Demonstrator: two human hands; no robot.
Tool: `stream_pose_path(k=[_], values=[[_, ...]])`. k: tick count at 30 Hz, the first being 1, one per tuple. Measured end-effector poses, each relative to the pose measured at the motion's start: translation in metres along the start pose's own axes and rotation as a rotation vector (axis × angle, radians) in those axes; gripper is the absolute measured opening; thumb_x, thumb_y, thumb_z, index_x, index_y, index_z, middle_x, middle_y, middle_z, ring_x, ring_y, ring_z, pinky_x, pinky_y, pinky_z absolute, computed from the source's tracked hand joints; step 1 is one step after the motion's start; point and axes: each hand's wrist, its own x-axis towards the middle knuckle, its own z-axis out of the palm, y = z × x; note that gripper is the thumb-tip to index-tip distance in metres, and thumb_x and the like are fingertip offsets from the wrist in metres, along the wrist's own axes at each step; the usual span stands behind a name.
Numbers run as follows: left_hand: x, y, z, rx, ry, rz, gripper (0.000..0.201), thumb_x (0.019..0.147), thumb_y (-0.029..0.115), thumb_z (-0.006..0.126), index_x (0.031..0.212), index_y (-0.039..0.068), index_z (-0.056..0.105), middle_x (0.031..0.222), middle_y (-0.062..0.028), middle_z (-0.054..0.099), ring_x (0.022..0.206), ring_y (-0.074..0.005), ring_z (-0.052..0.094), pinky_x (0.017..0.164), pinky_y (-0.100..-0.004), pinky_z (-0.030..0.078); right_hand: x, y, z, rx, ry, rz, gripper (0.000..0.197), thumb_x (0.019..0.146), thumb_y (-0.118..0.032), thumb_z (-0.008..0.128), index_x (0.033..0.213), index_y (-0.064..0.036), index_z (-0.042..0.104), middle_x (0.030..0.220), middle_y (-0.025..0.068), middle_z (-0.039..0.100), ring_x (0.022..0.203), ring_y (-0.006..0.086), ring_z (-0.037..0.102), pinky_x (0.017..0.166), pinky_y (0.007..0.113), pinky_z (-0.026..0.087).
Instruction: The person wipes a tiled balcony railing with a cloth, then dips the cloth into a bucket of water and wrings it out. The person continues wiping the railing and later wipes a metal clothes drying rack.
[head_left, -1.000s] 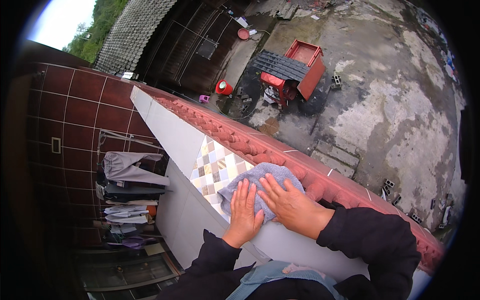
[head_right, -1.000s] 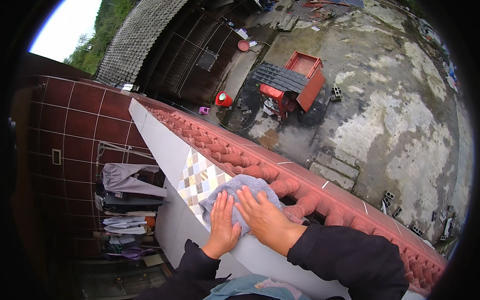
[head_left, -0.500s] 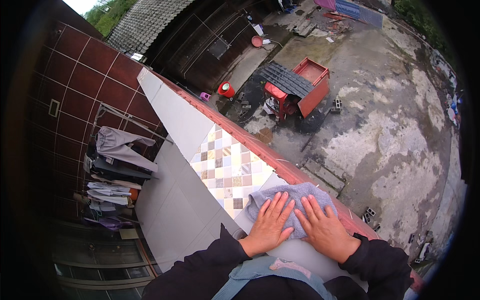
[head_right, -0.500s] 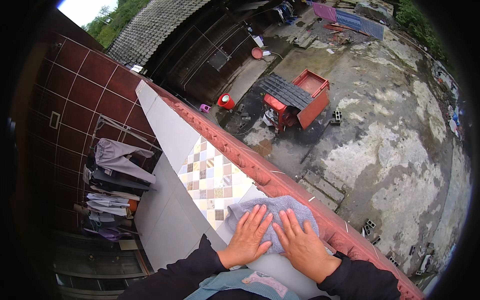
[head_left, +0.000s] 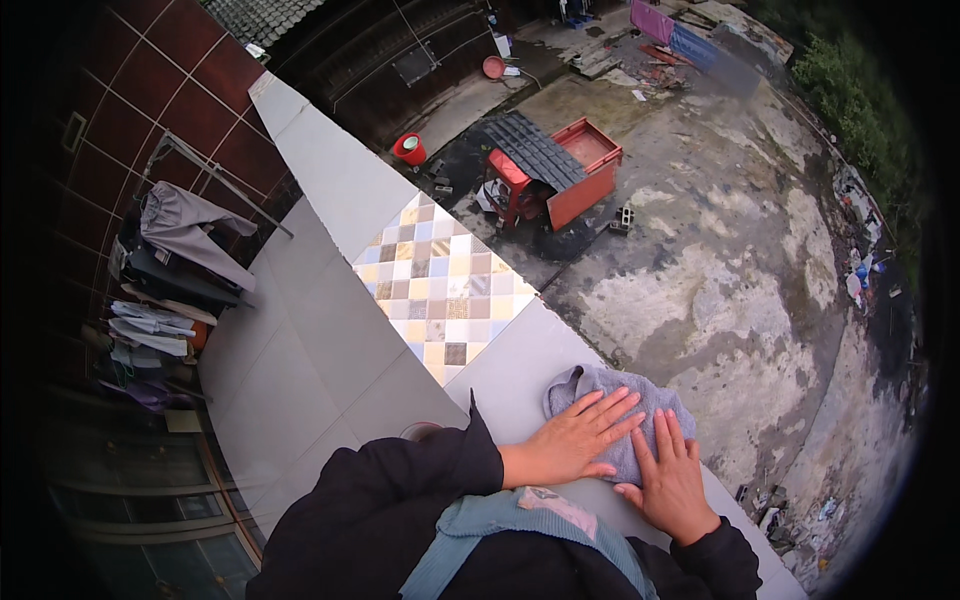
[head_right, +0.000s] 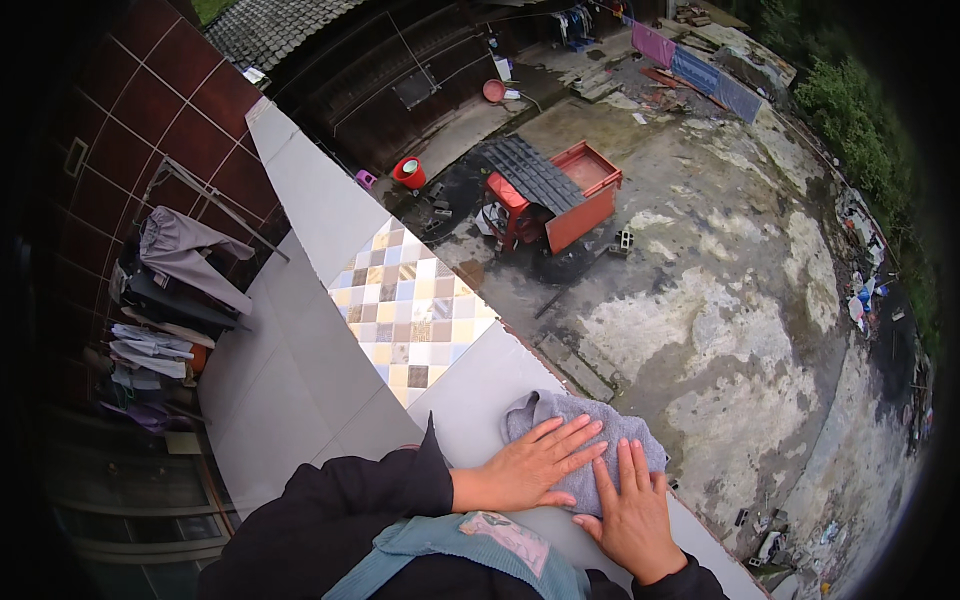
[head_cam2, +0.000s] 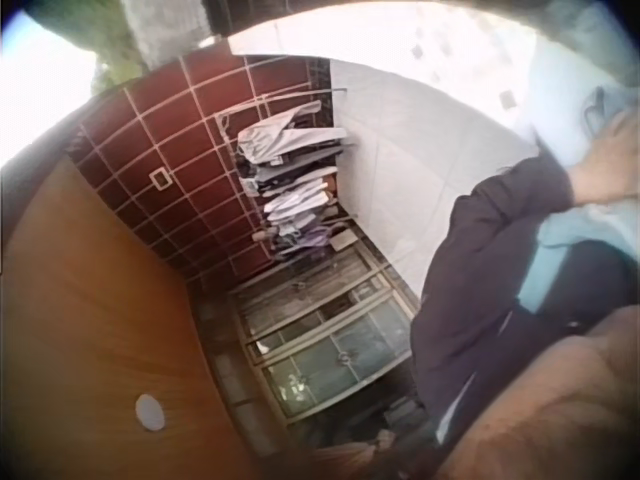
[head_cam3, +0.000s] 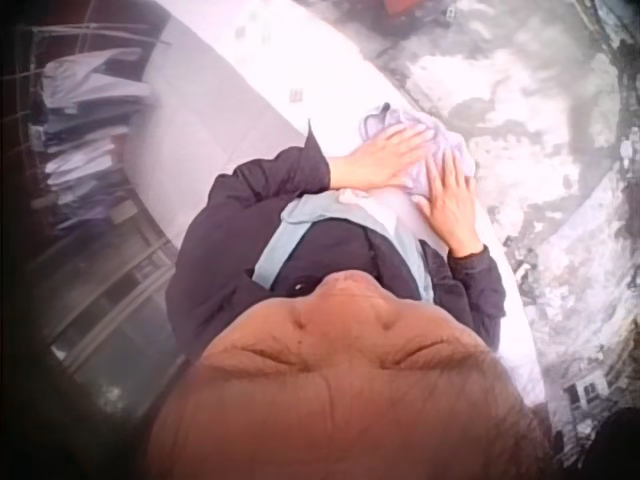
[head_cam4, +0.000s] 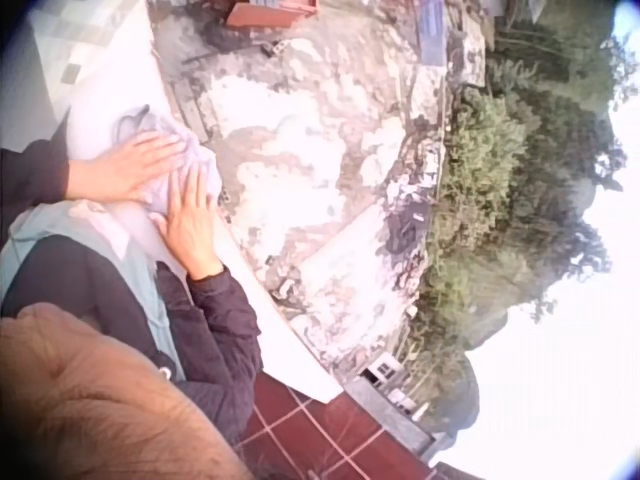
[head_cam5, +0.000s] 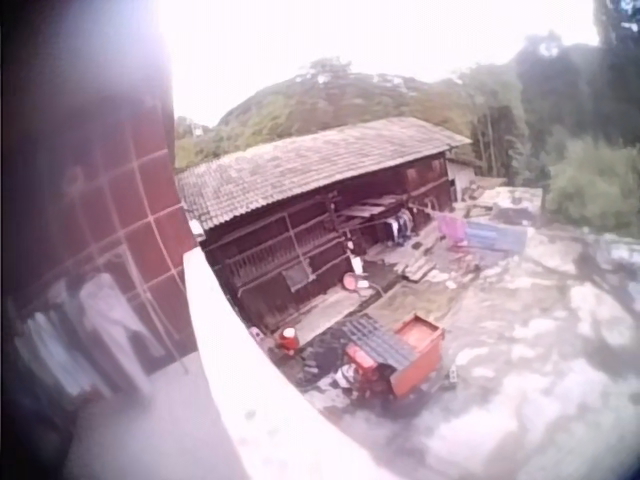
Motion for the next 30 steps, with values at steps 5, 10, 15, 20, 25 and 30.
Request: stream_pose_path(k=[5,10,15,20,25,30], values=[[-0.014,-0.022,-0.001,0.124,0.119,-0.181,0.082,0.092,0.05,0.061,0.157,0.011,0.03,0.164,-0.013,0.023,0.153,-0.0282,0.019,0.122,-0.0435,0.015,0.044,-0.008,0.01,-0.075,0.043,-0.041,0.082,0.08,-0.044,0.074,0.145,-0.0031,0.047,0.156,0.0306,0.03,0.144,0.0436,0.03,0.103,0.052,0.034],[-0.053,-0.057,-0.031,0.204,0.216,-0.396,0.078,0.092,0.046,0.062,0.156,0.012,0.032,0.163,-0.0132,0.026,0.152,-0.0287,0.021,0.122,-0.0442,0.016,0.121,-0.039,0.014,-0.157,0.046,-0.173,0.08,0.084,-0.043,0.071,0.149,-0.0048,0.043,0.159,0.0277,0.027,0.148,0.041,0.026,0.105,0.054,0.033],[-0.099,-0.111,-0.066,0.196,0.365,-0.601,0.076,0.091,0.035,0.064,0.156,0.01,0.032,0.161,-0.0148,0.028,0.151,-0.0312,0.023,0.121,-0.048,0.017,0.223,-0.086,0.021,-0.221,0.068,-0.34,0.08,0.088,-0.046,0.066,0.152,-0.0058,0.039,0.159,0.0265,0.027,0.148,0.04,0.025,0.106,0.054,0.032],[-0.131,-0.176,-0.091,0.276,0.511,-0.67,0.071,0.093,0.029,0.062,0.155,0.009,0.033,0.161,-0.0154,0.029,0.15,-0.0316,0.024,0.121,-0.0481,0.018,0.316,-0.128,0.015,-0.227,0.082,-0.425,0.075,0.091,-0.045,0.059,0.152,-0.0051,0.039,0.158,0.0275,0.029,0.147,0.041,0.028,0.107,0.055,0.032],[-0.134,-0.214,-0.11,0.294,0.556,-0.669,0.068,0.094,0.029,0.061,0.153,0.008,0.035,0.16,-0.0163,0.031,0.149,-0.0319,0.026,0.121,-0.0474,0.019,0.359,-0.147,0.01,-0.224,0.035,-0.377,0.069,0.093,-0.038,0.049,0.152,-0.0027,0.038,0.158,0.0281,0.029,0.148,0.0421,0.026,0.11,0.06,0.03],[-0.134,-0.245,-0.124,0.295,0.563,-0.654,0.069,0.095,0.028,0.06,0.153,0.005,0.033,0.159,-0.0178,0.032,0.149,-0.0326,0.027,0.121,-0.0479,0.02,0.393,-0.152,0.016,-0.191,0.089,-0.353,0.073,0.088,-0.038,0.054,0.152,-0.0042,0.038,0.157,0.0287,0.031,0.147,0.0424,0.029,0.108,0.058,0.031]])
